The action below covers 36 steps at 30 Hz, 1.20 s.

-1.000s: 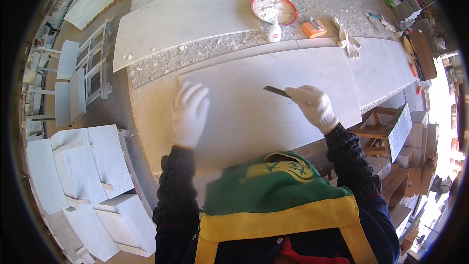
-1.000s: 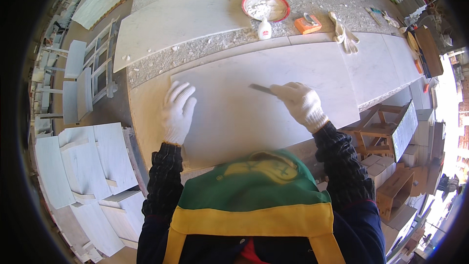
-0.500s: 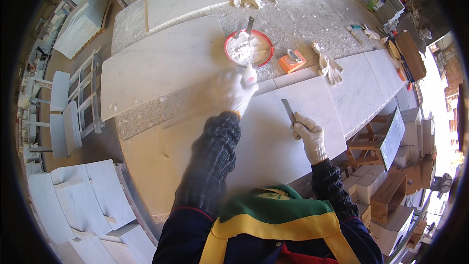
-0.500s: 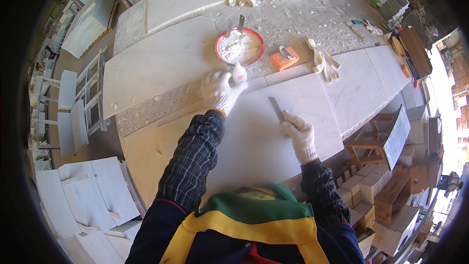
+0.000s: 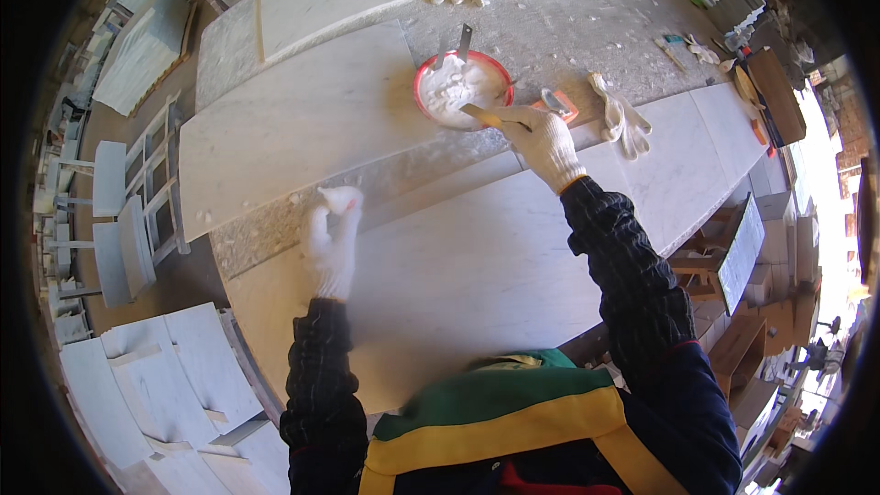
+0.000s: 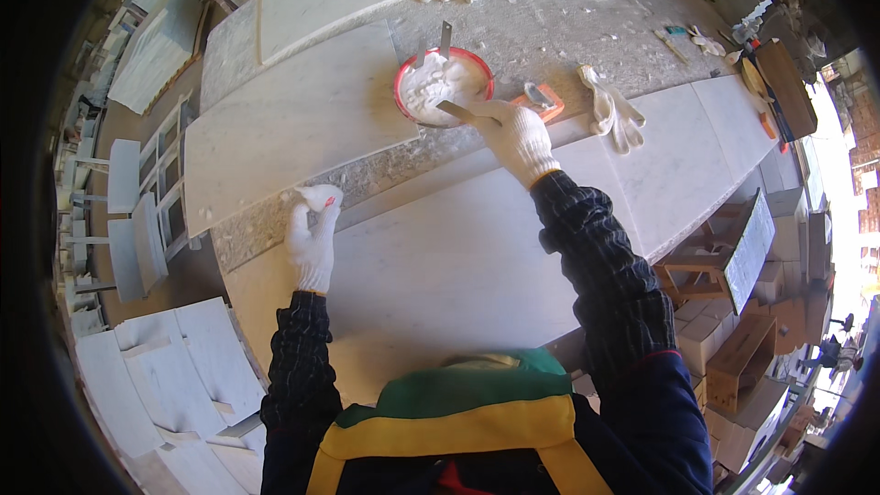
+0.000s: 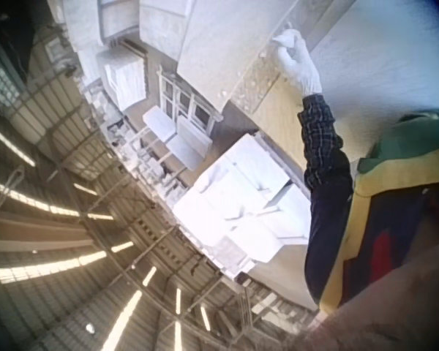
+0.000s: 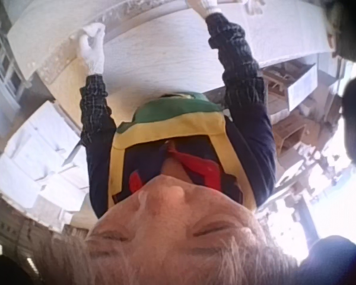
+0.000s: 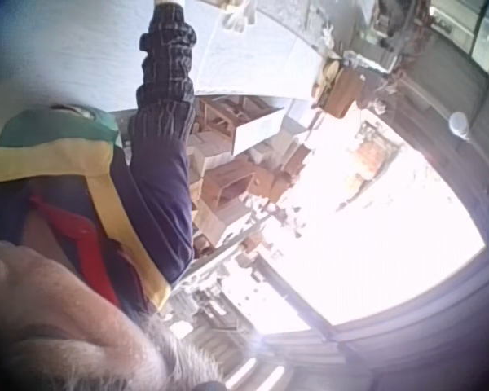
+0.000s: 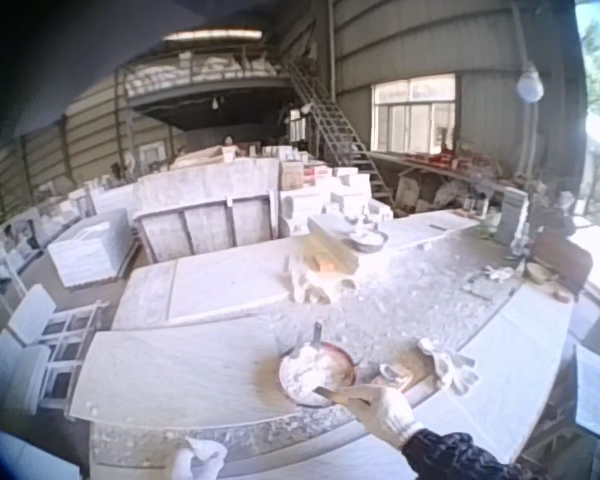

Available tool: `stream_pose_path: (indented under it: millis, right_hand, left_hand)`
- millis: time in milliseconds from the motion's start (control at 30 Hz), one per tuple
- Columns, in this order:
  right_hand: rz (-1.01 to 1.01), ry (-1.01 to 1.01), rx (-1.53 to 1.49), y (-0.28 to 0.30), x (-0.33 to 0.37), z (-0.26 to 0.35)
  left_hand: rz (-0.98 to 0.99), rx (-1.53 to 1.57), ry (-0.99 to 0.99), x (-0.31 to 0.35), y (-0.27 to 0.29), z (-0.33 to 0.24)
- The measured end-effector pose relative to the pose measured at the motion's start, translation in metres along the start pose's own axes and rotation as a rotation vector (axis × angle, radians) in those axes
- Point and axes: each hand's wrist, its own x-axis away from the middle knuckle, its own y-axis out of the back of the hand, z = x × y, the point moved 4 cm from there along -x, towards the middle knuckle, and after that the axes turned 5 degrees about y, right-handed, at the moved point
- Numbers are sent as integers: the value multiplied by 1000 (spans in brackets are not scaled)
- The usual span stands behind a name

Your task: The person applies a white adhesive from a squeeze bottle along the edge of a large stone slab and spreads it with a small metal spatula. They repeatedly wipe the slab surface with gloved hands and continue applying and smoothing the adhesive along the seam.

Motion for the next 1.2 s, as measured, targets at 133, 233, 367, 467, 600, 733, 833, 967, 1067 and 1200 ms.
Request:
stream_pose_path:
  millis: [133, 233, 367, 467, 600, 733, 833, 967, 1067, 1200]
  right_hand:
    - [53, 89, 240, -17, -29, 8]
    - [47, 91, 201, -23, -33, 6]
    - [73, -27, 51, -25, -30, -7]
    - [46, -217, -332, -25, -21, -20]
    - [12, -322, -657, -23, -5, -21]
    - [-6, -339, -677, -16, 26, -2]
    - [18, -363, -630, -14, 63, 18]
    - [95, -454, -532, -17, 123, 44]
    - [178, -501, -531, -27, 158, 60]
    - [193, -521, -577, -48, 179, 73]
  left_hand:
    - [-107, -38, 115, 18, 42, 26]
    - [-58, -61, -32, 23, 39, 29]
    - [-93, -112, -16, 19, 36, 38]
    - [-114, -147, 35, 20, 37, 43]
    - [-123, -292, -27, 19, 38, 43]
    - [-93, -264, 42, 17, 39, 46]
    - [-119, -221, 25, 17, 39, 45]
    - [-174, -194, 91, 17, 39, 49]
    - [-187, -72, 52, 16, 37, 51]
    - [-191, -65, 20, 14, 38, 54]
